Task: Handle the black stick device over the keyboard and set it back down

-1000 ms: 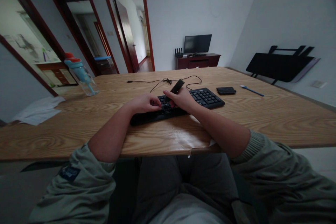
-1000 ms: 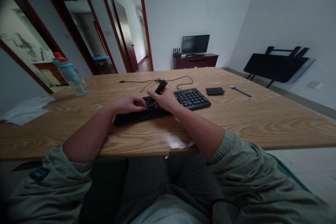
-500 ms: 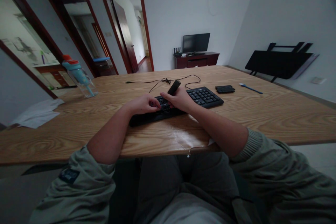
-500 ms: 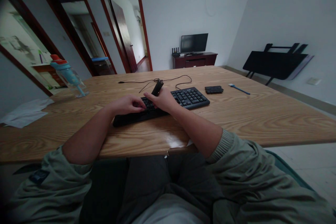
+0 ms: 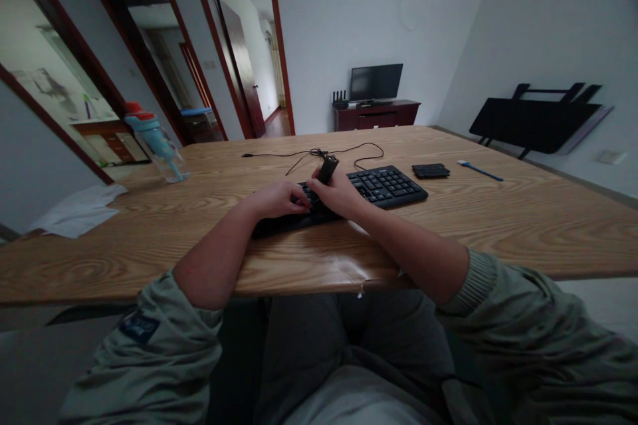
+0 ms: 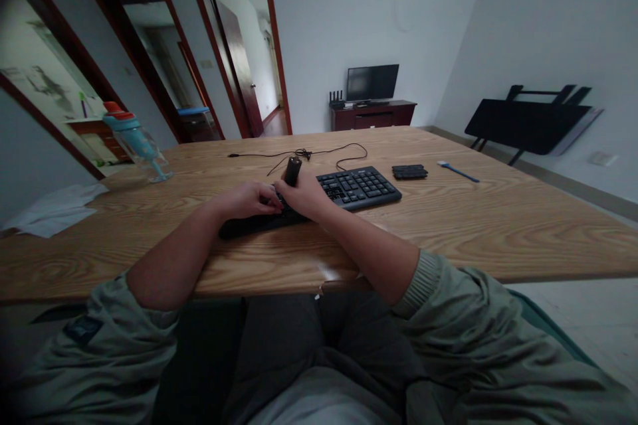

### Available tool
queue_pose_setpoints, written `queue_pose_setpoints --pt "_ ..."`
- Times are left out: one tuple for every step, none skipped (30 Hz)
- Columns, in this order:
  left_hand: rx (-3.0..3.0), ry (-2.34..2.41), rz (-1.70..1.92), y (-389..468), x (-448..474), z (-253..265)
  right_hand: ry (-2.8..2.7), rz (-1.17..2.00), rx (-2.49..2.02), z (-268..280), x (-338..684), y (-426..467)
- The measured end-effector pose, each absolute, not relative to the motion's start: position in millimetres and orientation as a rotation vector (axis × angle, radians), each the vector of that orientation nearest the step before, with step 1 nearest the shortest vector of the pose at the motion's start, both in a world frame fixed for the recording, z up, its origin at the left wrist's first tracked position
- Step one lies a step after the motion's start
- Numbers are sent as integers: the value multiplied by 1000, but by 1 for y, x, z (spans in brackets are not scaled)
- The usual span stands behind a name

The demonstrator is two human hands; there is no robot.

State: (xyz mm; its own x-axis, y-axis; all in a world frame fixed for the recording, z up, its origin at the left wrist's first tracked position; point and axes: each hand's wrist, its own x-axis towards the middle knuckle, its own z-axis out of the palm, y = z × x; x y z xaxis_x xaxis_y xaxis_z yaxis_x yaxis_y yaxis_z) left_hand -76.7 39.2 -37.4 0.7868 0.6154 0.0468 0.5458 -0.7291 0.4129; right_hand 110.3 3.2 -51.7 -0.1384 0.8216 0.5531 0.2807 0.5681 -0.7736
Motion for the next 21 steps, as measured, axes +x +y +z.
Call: queue_pose_setpoints --pt "2601 874 261 38 -75 -37 -1647 698 -883 -53 105 4" --pt "2599 877 270 38 -75 -37 -1599 783 -857 -54 100 5" --pt "2588 890 279 38 -75 -35 -1553 854 -846 -55 94 6" --pt "2569 911 277 38 -77 -33 -1512 907 -846 -55 90 6" --pt "2546 942 272 39 -80 -31 -1476 942 -853 -55 86 7" --pt "2521 984 271 41 -85 -28 -1443 956 -863 -55 83 7" --pt "2499 1034 282 44 -91 -24 -1417 953 -872 -55 80 6" --pt "2482 1099 324 47 -99 -21 -1399 941 -880 -55 79 6" --pt "2469 1171 400 50 -107 -18 -1395 925 -882 -55 78 5" --pt "2456 1236 493 53 -115 -17 -1403 910 -878 -56 77 4" --pt "2442 1294 583 56 -123 -16 -1413 899 -867 -57 77 4" --pt "2422 1342 650 60 -129 -16 -1422 896 -850 -59 76 3" --pt "2397 1380 697 63 -135 -18 -1426 898 -833 -60 76 3" --pt "2369 1408 726 66 -139 -20 -1427 902 -821 -61 75 3" --pt "2340 1425 746 68 -142 -22 -1425 903 -815 -62 74 4" --pt "2317 1433 762 71 -143 -25 -1415 901 -813 -63 74 5" --pt "2300 1436 776 73 -144 -27 -1402 901 -813 -63 73 6" --pt "2290 1441 788 75 -144 -29 -1385 909 -814 -63 73 7" --pt "2285 1446 799 77 -144 -31 -1363 924 -814 -62 73 9" --pt "2281 1453 808 78 -144 -32 -1337 944 -813 -62 73 10" --pt "2278 1458 817 79 -144 -33 -1312 966 -809 -62 72 11"
